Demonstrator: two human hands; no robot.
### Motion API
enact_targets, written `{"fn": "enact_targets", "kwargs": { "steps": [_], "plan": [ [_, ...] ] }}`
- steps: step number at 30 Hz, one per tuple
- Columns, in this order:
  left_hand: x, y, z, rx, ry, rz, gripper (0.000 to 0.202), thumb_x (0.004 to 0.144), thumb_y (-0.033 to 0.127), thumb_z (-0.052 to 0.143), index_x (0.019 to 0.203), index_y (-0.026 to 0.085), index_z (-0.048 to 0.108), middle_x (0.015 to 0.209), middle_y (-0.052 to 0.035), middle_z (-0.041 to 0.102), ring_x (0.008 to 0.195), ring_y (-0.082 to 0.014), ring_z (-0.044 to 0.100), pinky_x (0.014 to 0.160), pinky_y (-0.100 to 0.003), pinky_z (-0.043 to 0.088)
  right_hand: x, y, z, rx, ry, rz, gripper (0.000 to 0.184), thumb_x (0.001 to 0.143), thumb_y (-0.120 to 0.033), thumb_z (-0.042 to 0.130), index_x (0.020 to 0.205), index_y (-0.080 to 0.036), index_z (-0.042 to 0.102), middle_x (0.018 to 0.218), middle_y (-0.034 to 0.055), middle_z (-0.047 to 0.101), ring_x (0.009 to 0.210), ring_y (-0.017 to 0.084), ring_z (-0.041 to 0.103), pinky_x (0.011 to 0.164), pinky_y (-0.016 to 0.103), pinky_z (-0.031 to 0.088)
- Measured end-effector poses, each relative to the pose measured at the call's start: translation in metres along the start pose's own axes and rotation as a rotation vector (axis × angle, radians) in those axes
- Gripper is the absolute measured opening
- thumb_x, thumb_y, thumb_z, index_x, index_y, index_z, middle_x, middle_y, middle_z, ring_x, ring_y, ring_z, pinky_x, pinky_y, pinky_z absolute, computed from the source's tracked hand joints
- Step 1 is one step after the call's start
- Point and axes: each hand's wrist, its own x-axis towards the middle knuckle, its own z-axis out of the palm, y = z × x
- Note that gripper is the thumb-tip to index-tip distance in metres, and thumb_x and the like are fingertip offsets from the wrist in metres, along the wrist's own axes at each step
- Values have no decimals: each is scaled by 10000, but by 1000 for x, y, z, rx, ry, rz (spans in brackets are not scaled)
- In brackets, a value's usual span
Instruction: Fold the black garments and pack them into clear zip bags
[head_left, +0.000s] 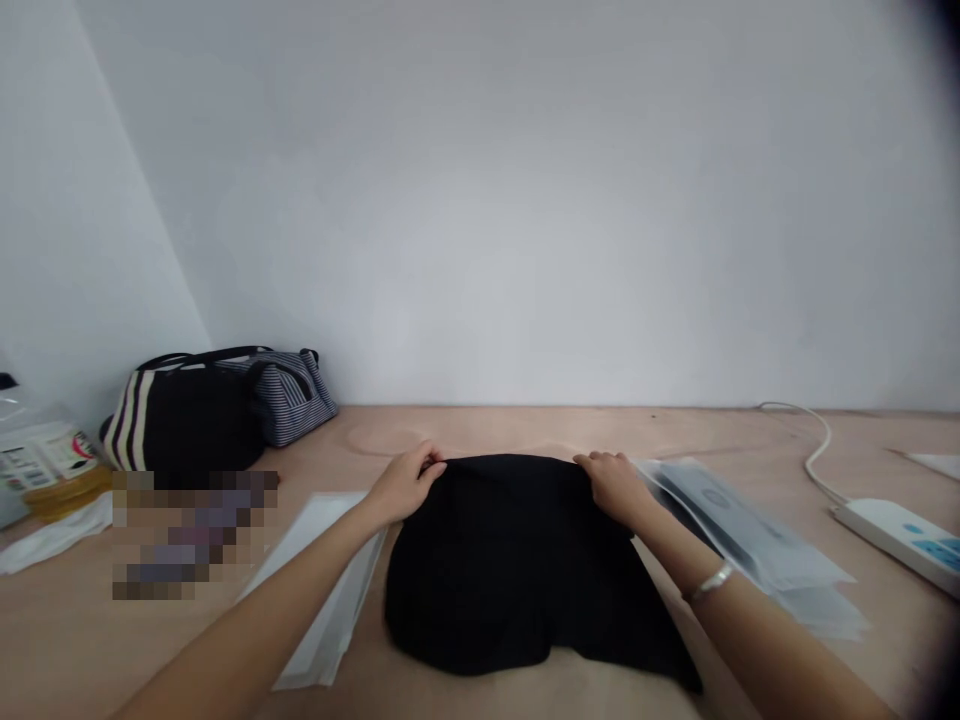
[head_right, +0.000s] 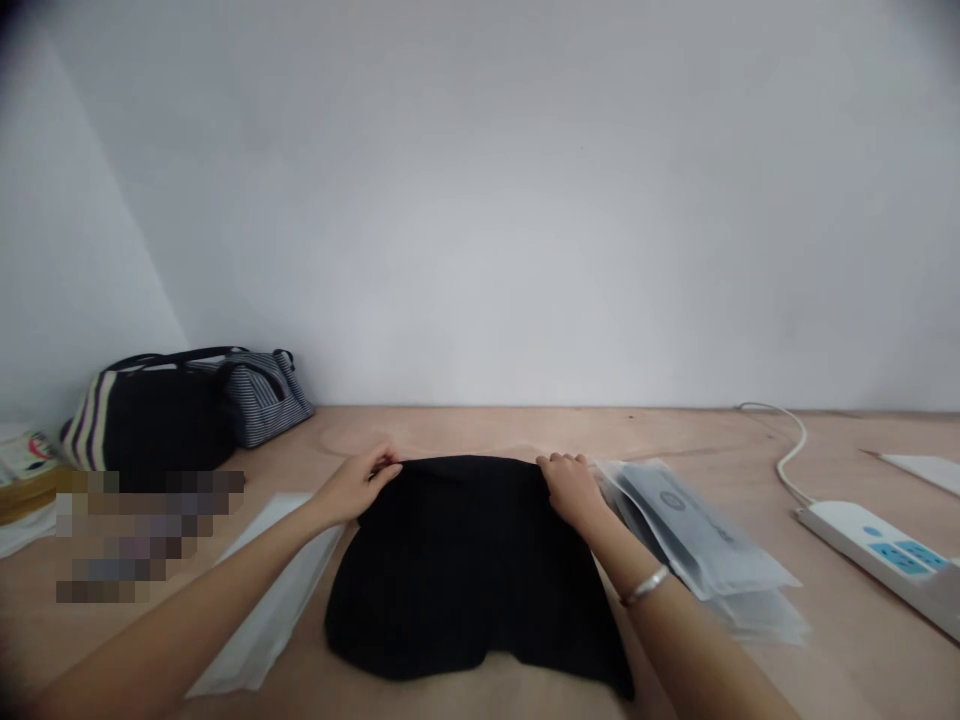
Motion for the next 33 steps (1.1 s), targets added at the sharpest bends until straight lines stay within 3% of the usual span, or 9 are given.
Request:
{"fn": "enact_targets", "kwargs": {
  "steps": [5, 9, 12, 16, 19, 21, 25, 29, 33],
  "plan": [
    [-59, 14, -34, -111, -208, 77, 139, 798, 294, 419, 823, 212, 528, 782, 24, 581, 733, -147, 526, 668, -239, 400, -73, 2, -31, 214, 73, -174, 507, 632, -23, 390, 1069, -228, 545, 1009, 50, 593, 934, 201, 532, 826, 317, 339],
    [-88, 26, -45, -135, -505, 80, 111, 766, 291, 491, 772, 220, 577, 775, 33, 613, 750, -150, 548, 705, -247, 405, -120, -1, -50, 443, -210, -254, 396, 625, -89, 451, 935, -289, 595, 812, 0, 614, 738, 164, 565, 661, 268, 404],
    [-90, 37, -33, -81, -403, 101, 199, 824, 333, 427, 827, 231, 598, 840, 17, 631, 791, -154, 560, 747, -267, 414, -116, -11, -54, 552, -222, -199, 219, 723, -247, 494, 914, -263, 600, 741, 9, 603, 643, 153, 553, 579, 261, 414],
    [-85, 43, 13, 123, -129, 104, 356, 869, 415, 337, 1141, 271, 516, 1234, -34, 495, 1132, -215, 424, 960, -385, 295, -85, -37, -30, 536, 7, -151, 303, 817, -375, 414, 1008, -222, 594, 991, 81, 599, 890, 213, 556, 778, 341, 429],
    [-90, 38, 48, 310, -175, 65, 521, 846, 537, 315, 1317, 313, 299, 1385, -59, 302, 1263, -293, 231, 996, -518, 175, -76, -53, 4, 411, 26, -152, 580, 783, -553, 413, 1286, -266, 381, 1328, 102, 382, 1198, 347, 327, 942, 535, 290],
    [-94, 33, 63, 357, -211, 74, 555, 843, 574, 275, 1340, 335, 212, 1408, -64, 242, 1279, -308, 174, 991, -546, 154, -80, -58, 25, 374, 14, -133, 578, 793, -567, 380, 1323, -359, 276, 1383, 45, 296, 1240, 359, 246, 961, 576, 254],
    [-98, 29, 70, 386, -208, 86, 550, 849, 582, 245, 1343, 357, 155, 1414, -53, 212, 1283, -303, 155, 996, -544, 143, -89, -62, 42, 344, 45, -133, 543, 811, -539, 364, 1322, -402, 241, 1387, 7, 280, 1239, 366, 235, 961, 593, 261],
    [-97, 28, 67, 387, -214, 82, 550, 851, 584, 235, 1344, 360, 139, 1415, -47, 209, 1284, -304, 146, 995, -547, 142, -83, -60, 26, 330, 44, -124, 476, 847, -507, 299, 1285, -336, 370, 1324, 38, 400, 1196, 333, 347, 935, 507, 349],
    [-97, 29, 66, 381, -225, 79, 548, 852, 588, 215, 1345, 363, 136, 1417, -58, 196, 1284, -309, 139, 989, -556, 149, -68, -31, 2, 114, 226, 189, 359, 879, -345, 283, 1106, -240, 541, 1081, 110, 592, 975, 274, 542, 829, 416, 413]
  ]
}}
